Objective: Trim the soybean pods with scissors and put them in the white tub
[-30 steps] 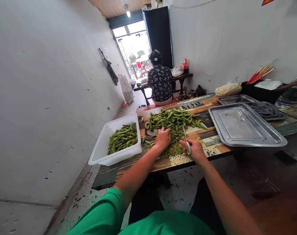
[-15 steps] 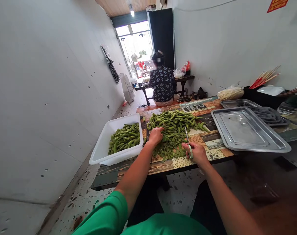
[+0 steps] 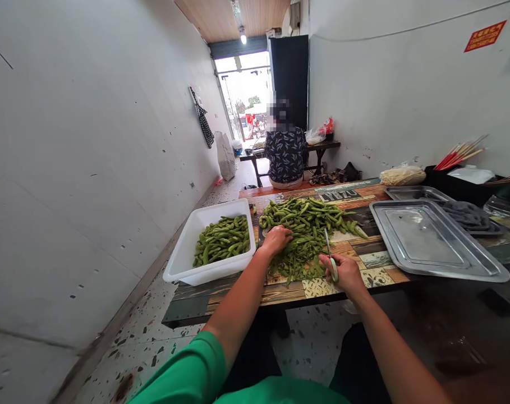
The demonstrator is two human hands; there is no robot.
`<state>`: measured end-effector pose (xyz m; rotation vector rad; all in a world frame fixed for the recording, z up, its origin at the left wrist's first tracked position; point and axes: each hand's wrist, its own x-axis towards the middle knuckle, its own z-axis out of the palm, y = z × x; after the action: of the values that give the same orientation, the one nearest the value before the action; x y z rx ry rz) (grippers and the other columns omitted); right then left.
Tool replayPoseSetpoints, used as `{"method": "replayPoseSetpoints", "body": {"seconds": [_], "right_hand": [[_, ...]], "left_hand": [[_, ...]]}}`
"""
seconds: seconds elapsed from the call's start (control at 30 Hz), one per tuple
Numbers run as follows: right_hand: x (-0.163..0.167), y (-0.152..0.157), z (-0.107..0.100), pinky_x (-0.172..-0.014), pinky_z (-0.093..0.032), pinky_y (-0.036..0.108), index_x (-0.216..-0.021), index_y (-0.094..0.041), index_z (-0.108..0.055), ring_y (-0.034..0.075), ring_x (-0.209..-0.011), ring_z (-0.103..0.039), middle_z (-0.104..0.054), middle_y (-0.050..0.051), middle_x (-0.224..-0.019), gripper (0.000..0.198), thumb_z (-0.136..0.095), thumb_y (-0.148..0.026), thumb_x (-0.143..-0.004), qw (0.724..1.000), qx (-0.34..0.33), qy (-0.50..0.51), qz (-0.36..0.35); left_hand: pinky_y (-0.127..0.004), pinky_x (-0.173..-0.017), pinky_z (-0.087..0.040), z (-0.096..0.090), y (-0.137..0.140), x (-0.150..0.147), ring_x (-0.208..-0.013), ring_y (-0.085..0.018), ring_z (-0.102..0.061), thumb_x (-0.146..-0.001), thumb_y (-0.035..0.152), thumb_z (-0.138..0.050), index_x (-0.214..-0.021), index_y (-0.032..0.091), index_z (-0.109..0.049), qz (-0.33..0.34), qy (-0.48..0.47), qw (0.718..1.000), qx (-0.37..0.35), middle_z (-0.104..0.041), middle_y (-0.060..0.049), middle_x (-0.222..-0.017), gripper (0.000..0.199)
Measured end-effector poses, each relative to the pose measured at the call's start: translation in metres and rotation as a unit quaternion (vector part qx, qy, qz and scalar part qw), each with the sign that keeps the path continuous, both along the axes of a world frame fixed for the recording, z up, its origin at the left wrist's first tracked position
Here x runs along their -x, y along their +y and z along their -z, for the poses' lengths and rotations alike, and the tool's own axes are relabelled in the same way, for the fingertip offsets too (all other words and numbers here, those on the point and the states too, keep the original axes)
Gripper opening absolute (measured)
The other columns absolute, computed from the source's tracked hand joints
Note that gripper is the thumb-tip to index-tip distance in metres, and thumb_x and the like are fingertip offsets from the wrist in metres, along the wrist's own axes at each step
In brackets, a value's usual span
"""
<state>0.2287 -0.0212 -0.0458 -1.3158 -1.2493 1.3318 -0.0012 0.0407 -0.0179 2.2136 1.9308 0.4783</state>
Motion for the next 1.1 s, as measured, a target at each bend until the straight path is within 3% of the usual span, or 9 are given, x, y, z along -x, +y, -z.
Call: {"method": "replayPoseSetpoints", "body": {"seconds": [0.23, 0.4, 0.57, 0.7, 0.9, 1.1], "right_hand": [[0.003, -0.004, -0.015, -0.029, -0.026, 0.02, -0.076, -0.018, -0.061, 0.011, -0.035, -0.049, -0.056, -0.003, -0.047, 0.042, -0.076, -0.054, -0.06, 0.997, 0.068, -0.014, -0.017], [0.01, -0.006, -0.03, -0.031, -0.029, 0.019, -0.071, -0.018, -0.06, 0.011, -0.035, -0.05, -0.054, -0.005, -0.045, 0.039, -0.08, -0.049, -0.056, 0.997, 0.05, -0.036, -0.042], [0.011, -0.004, -0.039, -0.03, -0.025, 0.018, -0.061, -0.017, -0.056, 0.01, -0.037, -0.052, -0.057, -0.002, -0.05, 0.041, -0.075, -0.053, -0.062, 0.996, 0.033, -0.063, -0.054], [0.011, -0.002, -0.044, -0.029, -0.022, 0.017, -0.061, -0.016, -0.054, 0.009, -0.035, -0.05, -0.056, -0.001, -0.049, 0.043, -0.074, -0.055, -0.064, 0.995, 0.042, -0.059, -0.061], [0.016, -0.002, -0.045, -0.027, -0.023, 0.016, -0.062, -0.015, -0.056, 0.009, -0.035, -0.05, -0.055, -0.001, -0.047, 0.045, -0.074, -0.056, -0.063, 0.995, 0.042, -0.061, -0.073], [0.019, -0.002, -0.045, -0.028, -0.027, 0.018, -0.071, -0.015, -0.059, 0.011, -0.038, -0.052, -0.056, -0.001, -0.049, 0.043, -0.073, -0.056, -0.065, 0.996, 0.037, -0.026, -0.073]], "left_hand": [[-0.028, -0.088, -0.045, -0.006, -0.003, -0.015, -0.096, -0.019, -0.06, -0.088, 0.027, -0.049, -0.106, 0.019, -0.07, 0.012, -0.147, 0.983, -0.106, -0.068, -0.009, -0.1, 0.029], [-0.024, -0.069, -0.047, -0.01, -0.013, -0.031, -0.065, -0.013, -0.058, -0.085, 0.025, -0.05, -0.115, 0.017, -0.066, 0.108, -0.293, 0.948, -0.063, -0.069, -0.002, -0.073, 0.035], [-0.021, -0.055, -0.042, -0.012, -0.017, -0.037, -0.051, -0.01, -0.049, -0.083, 0.029, -0.05, -0.114, 0.015, -0.065, 0.145, -0.385, 0.911, 0.005, -0.069, -0.001, -0.068, 0.037], [-0.021, -0.053, -0.041, -0.011, -0.017, -0.039, -0.051, -0.01, -0.049, -0.083, 0.031, -0.05, -0.112, 0.014, -0.065, 0.127, -0.405, 0.905, 0.005, -0.07, -0.003, -0.072, 0.037], [-0.021, -0.056, -0.04, -0.013, -0.02, -0.041, -0.054, -0.01, -0.049, -0.082, 0.029, -0.051, -0.111, 0.015, -0.068, 0.167, -0.363, 0.917, -0.001, -0.07, -0.002, -0.07, 0.036], [-0.022, -0.06, -0.044, -0.014, -0.022, -0.042, -0.057, -0.011, -0.053, -0.081, 0.027, -0.052, -0.11, 0.014, -0.068, 0.159, -0.379, 0.912, 0.016, -0.07, -0.003, -0.069, 0.036]]}}
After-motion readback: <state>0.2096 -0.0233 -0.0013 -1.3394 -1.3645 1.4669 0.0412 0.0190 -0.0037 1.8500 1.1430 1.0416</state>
